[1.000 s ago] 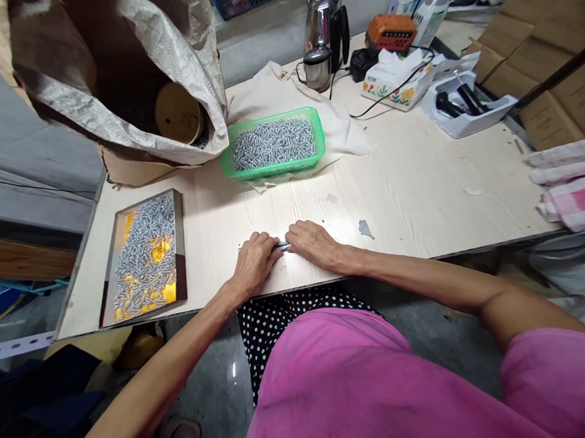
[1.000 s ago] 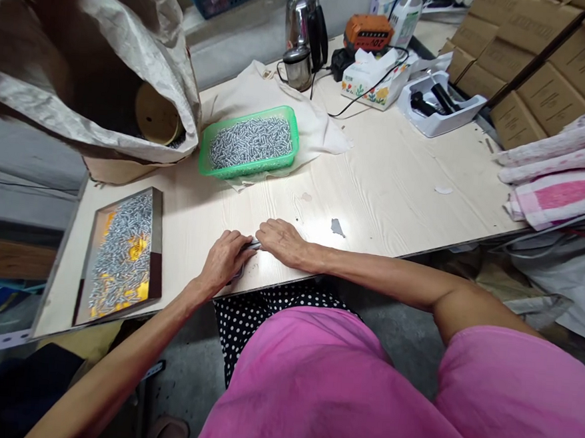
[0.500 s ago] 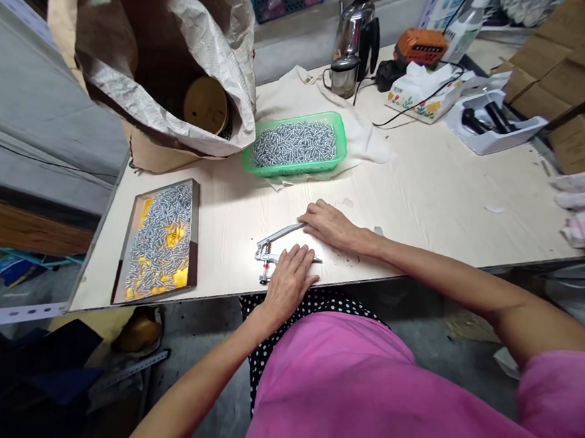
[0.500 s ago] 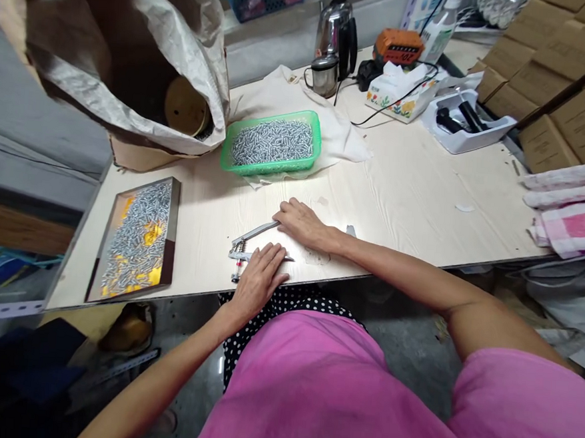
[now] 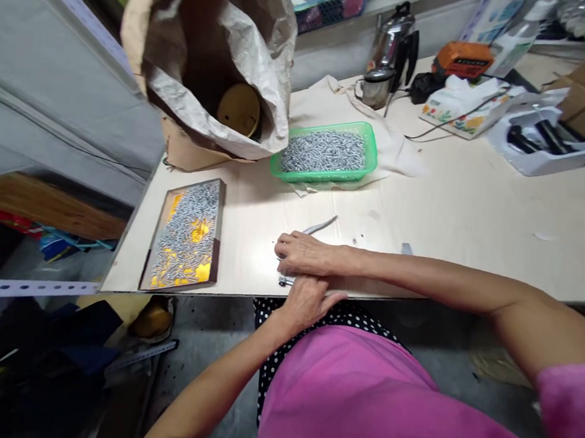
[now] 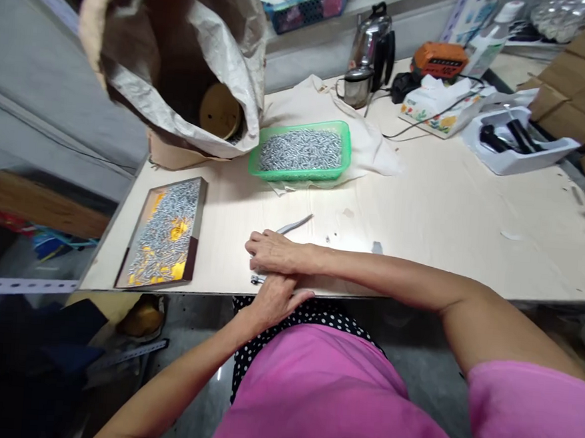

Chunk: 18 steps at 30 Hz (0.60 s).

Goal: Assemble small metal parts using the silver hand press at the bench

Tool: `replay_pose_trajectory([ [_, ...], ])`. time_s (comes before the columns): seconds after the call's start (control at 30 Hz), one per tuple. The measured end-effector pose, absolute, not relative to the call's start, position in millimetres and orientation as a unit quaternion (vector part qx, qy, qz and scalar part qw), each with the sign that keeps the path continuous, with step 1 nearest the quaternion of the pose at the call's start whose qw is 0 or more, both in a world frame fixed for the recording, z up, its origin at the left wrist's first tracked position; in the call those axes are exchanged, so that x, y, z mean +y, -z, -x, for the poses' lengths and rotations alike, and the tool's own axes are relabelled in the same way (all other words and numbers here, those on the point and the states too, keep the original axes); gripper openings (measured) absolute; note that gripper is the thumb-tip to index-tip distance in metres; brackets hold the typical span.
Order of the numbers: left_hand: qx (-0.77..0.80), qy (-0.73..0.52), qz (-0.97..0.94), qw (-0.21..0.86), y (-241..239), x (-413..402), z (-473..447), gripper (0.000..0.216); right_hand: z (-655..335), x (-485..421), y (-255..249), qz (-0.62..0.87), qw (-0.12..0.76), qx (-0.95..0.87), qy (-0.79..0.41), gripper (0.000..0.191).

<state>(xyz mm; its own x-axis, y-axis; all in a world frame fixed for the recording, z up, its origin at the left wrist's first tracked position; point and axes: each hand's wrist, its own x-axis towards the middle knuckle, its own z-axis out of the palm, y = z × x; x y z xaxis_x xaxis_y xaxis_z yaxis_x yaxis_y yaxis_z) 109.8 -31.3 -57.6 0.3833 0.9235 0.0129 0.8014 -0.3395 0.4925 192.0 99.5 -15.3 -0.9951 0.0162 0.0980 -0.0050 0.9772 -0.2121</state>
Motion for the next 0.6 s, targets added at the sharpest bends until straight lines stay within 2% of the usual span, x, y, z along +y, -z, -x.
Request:
replay_pose_trajectory([
  [0.13, 0.537, -0.145, -0.804, 0.209, 59.5, -34.5, -110.9, 0.049, -176.5, 99.4, 22.5, -0.031, 0.055, -0.994, -0.094, 0.016],
  [0.33, 0.542, -0.139, -0.804, 0.201, 56.3, -36.2, -113.6, 0.055, -183.9, 103.3, 29.9, -0.068, 0.109, -0.979, -0.161, 0.012],
  [0.5, 0.538, -0.127, -0.801, 0.228, 53.8, -33.4, -112.9, 0.058, -180.5, 98.1, 28.3, -0.108, 0.117, -0.972, -0.174, 0.013],
  [0.6, 0.529, -0.132, -0.801, 0.248, 48.2, -33.0, -110.1, 0.053, -172.7, 95.8, 13.8, -0.112, 0.173, -0.959, -0.196, 0.012],
])
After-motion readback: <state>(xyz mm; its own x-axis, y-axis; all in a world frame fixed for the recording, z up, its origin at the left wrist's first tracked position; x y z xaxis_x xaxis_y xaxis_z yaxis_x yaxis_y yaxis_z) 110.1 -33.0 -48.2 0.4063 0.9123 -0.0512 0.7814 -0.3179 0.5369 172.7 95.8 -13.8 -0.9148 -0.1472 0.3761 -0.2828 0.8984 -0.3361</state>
